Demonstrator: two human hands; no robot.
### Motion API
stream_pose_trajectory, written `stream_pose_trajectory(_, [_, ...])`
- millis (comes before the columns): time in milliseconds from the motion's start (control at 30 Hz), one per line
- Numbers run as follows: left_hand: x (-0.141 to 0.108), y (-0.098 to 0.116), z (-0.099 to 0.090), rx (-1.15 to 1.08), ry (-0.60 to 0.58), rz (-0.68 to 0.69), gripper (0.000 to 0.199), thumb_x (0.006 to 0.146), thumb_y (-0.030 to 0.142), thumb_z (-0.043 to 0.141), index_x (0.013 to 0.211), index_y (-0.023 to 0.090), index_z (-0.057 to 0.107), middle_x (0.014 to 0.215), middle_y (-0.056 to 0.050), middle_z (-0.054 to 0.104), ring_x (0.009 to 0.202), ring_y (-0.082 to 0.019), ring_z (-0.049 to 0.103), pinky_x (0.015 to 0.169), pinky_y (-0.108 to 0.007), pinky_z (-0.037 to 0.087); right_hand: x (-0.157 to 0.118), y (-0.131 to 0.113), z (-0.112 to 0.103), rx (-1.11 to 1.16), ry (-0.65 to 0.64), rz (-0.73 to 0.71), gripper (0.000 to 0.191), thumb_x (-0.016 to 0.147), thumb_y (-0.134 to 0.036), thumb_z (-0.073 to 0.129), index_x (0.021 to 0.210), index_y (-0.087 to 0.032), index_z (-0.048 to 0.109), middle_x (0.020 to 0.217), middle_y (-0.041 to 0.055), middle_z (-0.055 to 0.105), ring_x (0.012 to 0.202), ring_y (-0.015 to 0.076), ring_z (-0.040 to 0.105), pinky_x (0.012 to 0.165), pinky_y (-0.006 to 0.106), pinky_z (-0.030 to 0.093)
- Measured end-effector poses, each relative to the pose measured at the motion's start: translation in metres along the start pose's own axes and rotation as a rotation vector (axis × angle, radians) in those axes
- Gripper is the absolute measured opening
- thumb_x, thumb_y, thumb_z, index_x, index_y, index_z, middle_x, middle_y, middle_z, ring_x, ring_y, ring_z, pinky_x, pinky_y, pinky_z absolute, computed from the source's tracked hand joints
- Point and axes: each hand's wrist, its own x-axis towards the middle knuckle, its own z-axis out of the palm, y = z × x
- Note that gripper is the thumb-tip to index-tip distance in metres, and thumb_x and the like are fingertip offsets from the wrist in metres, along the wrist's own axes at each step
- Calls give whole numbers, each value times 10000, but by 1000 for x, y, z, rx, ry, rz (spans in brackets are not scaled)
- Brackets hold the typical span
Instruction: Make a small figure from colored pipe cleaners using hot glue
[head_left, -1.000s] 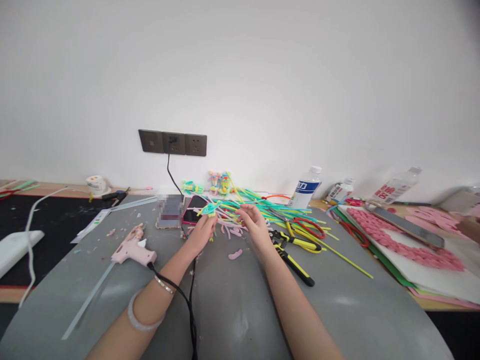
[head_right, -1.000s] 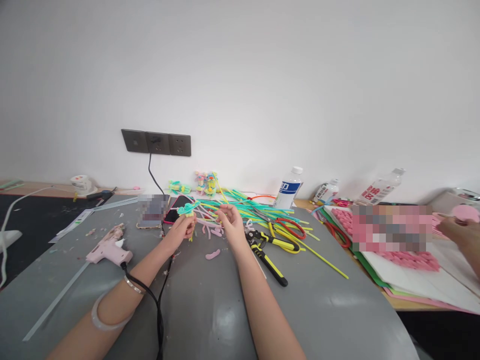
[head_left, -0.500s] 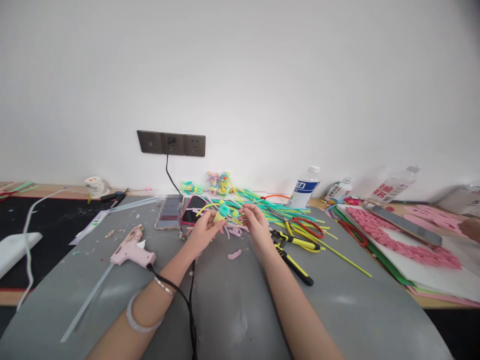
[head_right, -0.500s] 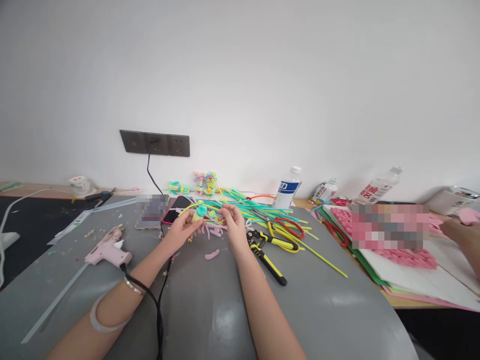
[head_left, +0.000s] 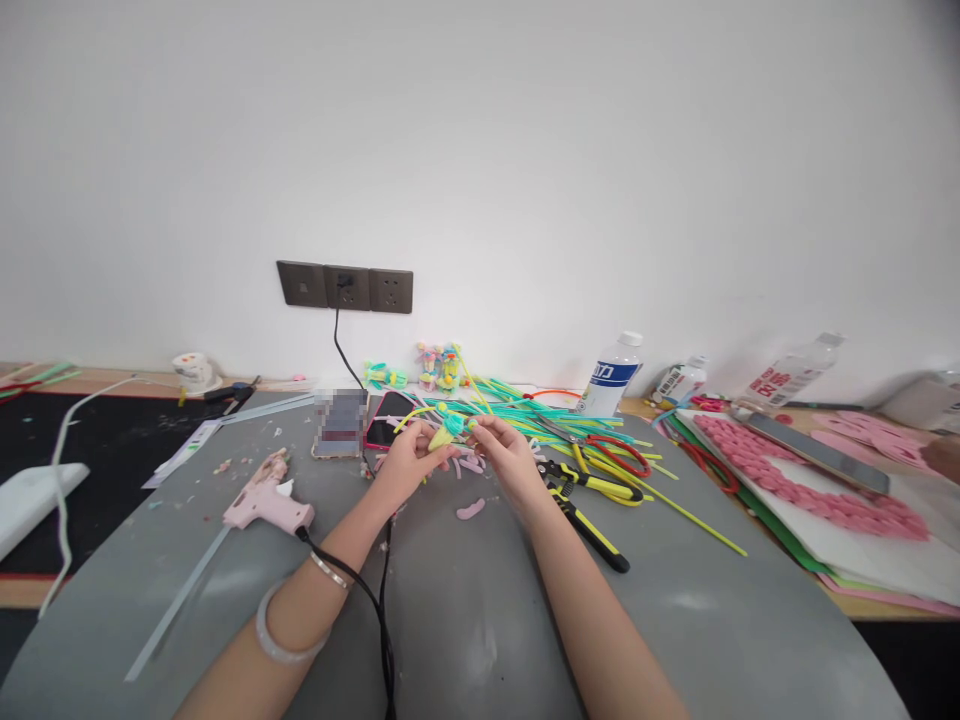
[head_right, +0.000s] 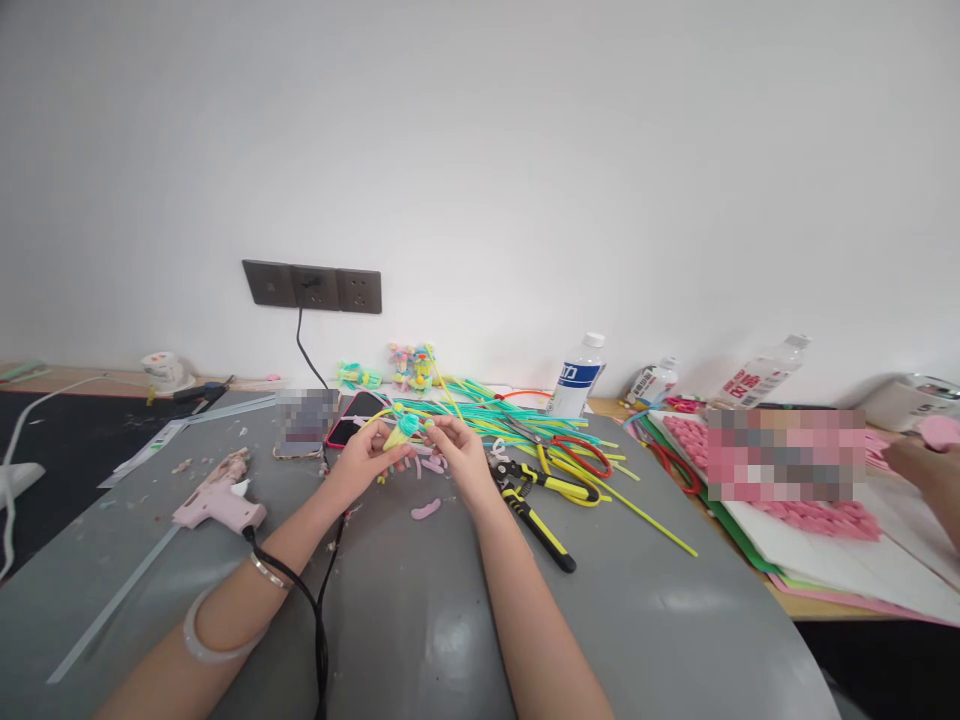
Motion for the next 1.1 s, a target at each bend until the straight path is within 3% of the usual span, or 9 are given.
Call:
stream_pose_trajectory(200, [0, -3, -2, 21, -34, -13, 367, 762, 480, 703, 796, 195, 475, 823, -73, 749, 610, -150, 646, 468, -209, 388, -1, -1, -2, 2, -5, -19, 324, 674, -467, 807, 844, -221, 682, 777, 8, 666, 681, 167, 602, 611, 273, 431])
stream_pose_trajectory(433, [1, -2, -1, -10, -47, -21, 397, 804, 566, 629, 856, 185, 530, 820, -69, 747, 582, -140, 633, 452, -209, 389, 0, -2, -2, 15, 21, -46, 322, 667, -457, 810, 831, -220, 667, 749, 1, 641, 682, 160, 588, 617, 275, 439])
stream_pose_trajectory(833, [0, 3, 1, -38, -39, -53, 452, 743, 599, 670, 868, 183, 543, 811, -75, 740, 630, -173, 664, 479, -231, 425, -1, -4, 0, -4, 19, -65, 332, 637, -403, 822, 864, -222, 661, 817, 15, 653, 762, 180, 603, 665, 287, 471])
stream_pose_trajectory(1100, [-1, 5, 1, -44, -56, -54, 440, 743, 583, 679, 872, 184, 549, 836, -79, 757, 664, -177, 679, 508, -233, 453, -2, -8, 2, 3, 8, -81, 281, 671, -380, 798, 865, -227, 663, 747, -13, 633, 717, 155, 575, 654, 276, 442])
